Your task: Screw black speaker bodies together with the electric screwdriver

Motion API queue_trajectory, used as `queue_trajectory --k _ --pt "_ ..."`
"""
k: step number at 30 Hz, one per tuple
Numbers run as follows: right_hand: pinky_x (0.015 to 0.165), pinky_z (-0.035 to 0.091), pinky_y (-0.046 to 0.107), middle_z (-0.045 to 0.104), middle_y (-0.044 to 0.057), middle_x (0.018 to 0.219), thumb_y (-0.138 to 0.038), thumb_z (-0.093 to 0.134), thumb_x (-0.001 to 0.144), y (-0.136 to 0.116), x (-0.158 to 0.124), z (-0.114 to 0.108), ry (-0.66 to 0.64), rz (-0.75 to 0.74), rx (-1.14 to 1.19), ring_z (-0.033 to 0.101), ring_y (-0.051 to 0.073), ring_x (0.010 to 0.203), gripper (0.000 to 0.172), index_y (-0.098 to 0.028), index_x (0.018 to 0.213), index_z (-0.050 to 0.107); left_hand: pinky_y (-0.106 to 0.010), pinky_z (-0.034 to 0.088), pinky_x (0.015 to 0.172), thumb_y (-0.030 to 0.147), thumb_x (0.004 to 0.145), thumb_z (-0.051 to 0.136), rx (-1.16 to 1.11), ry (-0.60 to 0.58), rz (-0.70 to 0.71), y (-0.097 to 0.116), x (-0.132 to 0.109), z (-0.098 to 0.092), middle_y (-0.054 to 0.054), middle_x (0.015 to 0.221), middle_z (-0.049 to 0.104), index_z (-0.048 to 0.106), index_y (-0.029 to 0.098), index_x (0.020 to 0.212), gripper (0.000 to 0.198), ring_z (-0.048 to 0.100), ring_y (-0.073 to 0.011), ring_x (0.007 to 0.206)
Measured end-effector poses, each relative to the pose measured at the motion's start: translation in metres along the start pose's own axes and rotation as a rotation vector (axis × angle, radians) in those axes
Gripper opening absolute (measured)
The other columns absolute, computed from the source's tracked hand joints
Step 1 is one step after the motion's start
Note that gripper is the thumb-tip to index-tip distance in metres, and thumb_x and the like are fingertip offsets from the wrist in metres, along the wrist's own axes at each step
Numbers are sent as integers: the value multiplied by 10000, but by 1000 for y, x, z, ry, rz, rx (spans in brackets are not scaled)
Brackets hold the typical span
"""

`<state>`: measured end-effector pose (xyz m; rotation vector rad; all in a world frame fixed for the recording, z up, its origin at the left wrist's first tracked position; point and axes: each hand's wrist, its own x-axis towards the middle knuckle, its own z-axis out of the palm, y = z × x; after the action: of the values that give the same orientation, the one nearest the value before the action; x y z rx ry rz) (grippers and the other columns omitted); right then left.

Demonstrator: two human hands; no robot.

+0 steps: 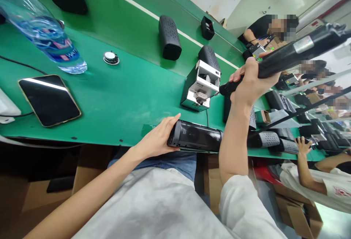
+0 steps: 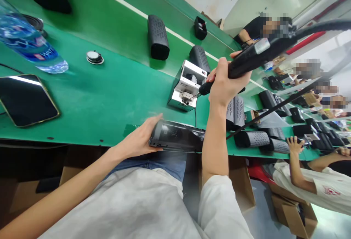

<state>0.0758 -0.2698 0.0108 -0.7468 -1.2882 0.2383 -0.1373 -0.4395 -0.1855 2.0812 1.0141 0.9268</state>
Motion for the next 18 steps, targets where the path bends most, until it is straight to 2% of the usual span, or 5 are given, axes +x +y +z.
queue_trajectory --k 5,10,12,15,18 --pt "425 355 374 366 -106 589 -730 709 1001 -2 0 -3 -53 11 -110 344 153 434 453 -369 1046 440 -677 519 1252 273 792 1000 -5 -8 8 -2 1 0 -224 1652 484 -61 344 1815 1476 537 -469 1544" --pt "417 374 366 378 -103 575 -612 770 975 -14 -8 -8 -96 45 -52 370 148 435 390 -369 1037 472 -655 525 1249 268 788 1000 -13 9 25 -2 1 0 -209 1630 495 -55 351 1817 1477 547 -456 1525" --pt "384 341 330 368 -109 568 -480 784 938 -31 -13 -12 -75 33 -6 357 130 413 335 -342 1022 492 -658 515 1256 270 774 1007 -22 22 37 -3 1 0 -209 1638 495 -31 338 1823 1477 539 -463 1531" --pt "361 305 254 357 -115 578 -253 688 876 -74 -23 -26 -7 38 96 320 102 396 200 -302 999 538 -670 507 1252 285 766 1012 -26 40 70 -5 1 1 -225 1653 488 -5 308 1828 1470 539 -473 1522" --pt "341 276 201 296 -104 577 -195 612 856 -127 -36 -48 -2 93 197 246 75 380 90 -269 873 565 -688 499 1242 344 772 1015 -6 43 107 -10 1 4 -249 1659 469 -29 284 1826 1485 531 -484 1515"
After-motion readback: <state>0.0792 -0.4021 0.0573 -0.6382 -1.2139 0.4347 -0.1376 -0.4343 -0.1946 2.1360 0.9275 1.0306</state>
